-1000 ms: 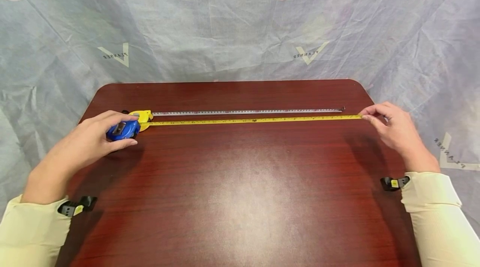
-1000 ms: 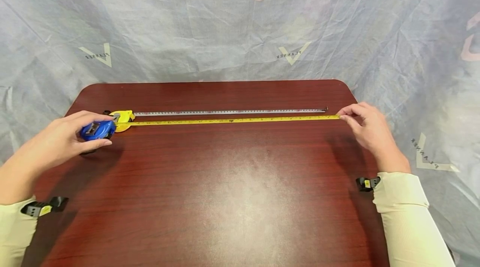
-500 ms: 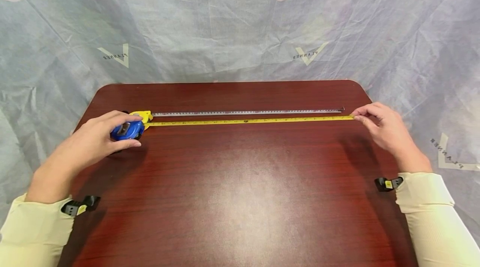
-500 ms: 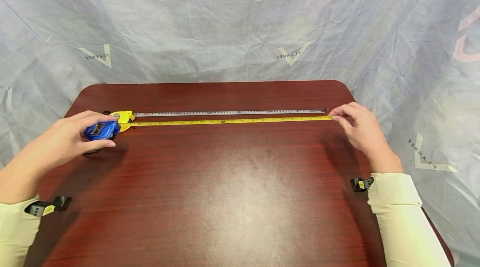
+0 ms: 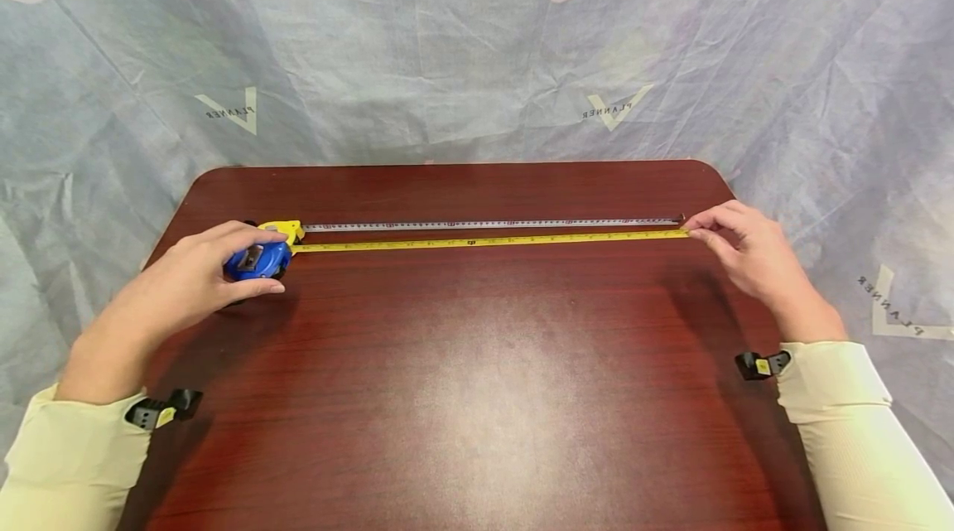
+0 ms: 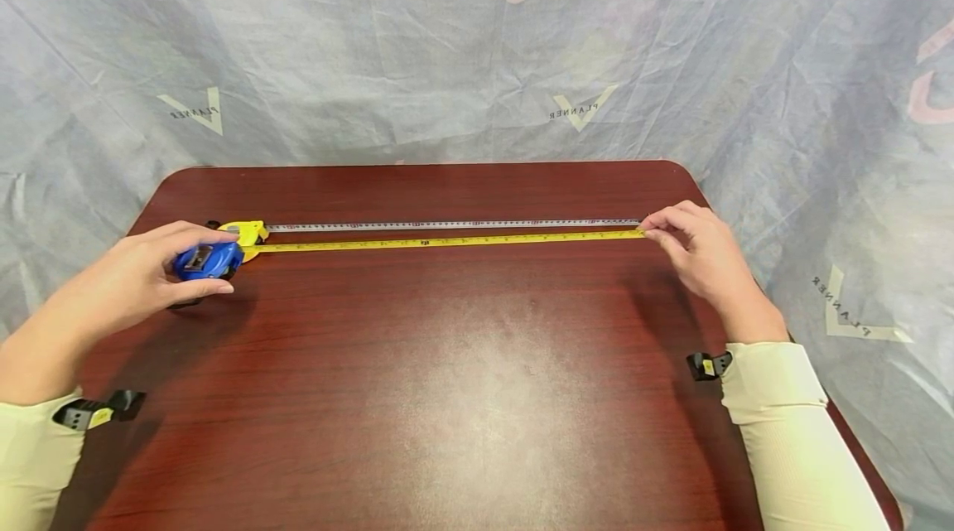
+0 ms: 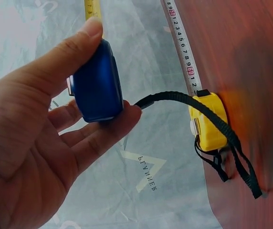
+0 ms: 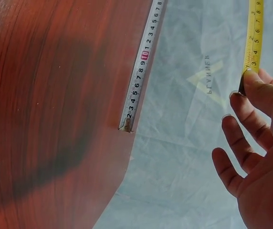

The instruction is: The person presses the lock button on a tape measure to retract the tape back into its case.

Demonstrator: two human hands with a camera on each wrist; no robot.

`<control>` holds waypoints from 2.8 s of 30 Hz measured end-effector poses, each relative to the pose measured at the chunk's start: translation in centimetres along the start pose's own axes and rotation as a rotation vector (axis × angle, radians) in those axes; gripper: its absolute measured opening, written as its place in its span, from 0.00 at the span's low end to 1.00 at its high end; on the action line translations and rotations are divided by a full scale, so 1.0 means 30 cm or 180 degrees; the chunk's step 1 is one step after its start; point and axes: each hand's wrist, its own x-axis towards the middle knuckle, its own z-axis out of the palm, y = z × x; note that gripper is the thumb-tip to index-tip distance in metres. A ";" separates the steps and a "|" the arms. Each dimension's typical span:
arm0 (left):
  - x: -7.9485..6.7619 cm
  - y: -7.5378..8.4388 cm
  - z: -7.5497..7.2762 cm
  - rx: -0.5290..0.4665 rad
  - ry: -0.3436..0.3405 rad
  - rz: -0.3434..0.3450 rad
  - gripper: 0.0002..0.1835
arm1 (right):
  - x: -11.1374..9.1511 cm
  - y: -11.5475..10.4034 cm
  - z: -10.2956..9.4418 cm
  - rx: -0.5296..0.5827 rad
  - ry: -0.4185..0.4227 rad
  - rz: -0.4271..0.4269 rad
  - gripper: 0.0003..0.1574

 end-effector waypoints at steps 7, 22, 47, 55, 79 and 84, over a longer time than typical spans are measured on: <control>0.002 0.000 0.005 -0.0028 -0.0024 0.0008 0.35 | 0.006 -0.014 0.011 0.0014 0.0026 -0.0129 0.14; -0.009 -0.014 0.004 -0.0148 -0.0178 0.0086 0.37 | 0.007 -0.021 0.020 0.0027 0.0026 -0.0146 0.15; 0.031 0.035 0.037 -0.0271 -0.0286 0.0170 0.35 | 0.011 -0.079 0.068 0.0074 -0.0062 -0.0247 0.14; 0.041 0.049 0.044 -0.0290 -0.0266 0.0195 0.35 | 0.025 -0.095 0.078 0.0170 -0.0051 -0.0254 0.14; 0.080 0.083 0.059 -0.0366 -0.0209 0.0273 0.35 | 0.057 -0.149 0.130 0.0357 -0.0160 -0.0371 0.16; 0.090 0.091 0.061 -0.0390 -0.0194 0.0273 0.35 | 0.069 -0.163 0.145 0.0396 -0.0186 -0.0410 0.16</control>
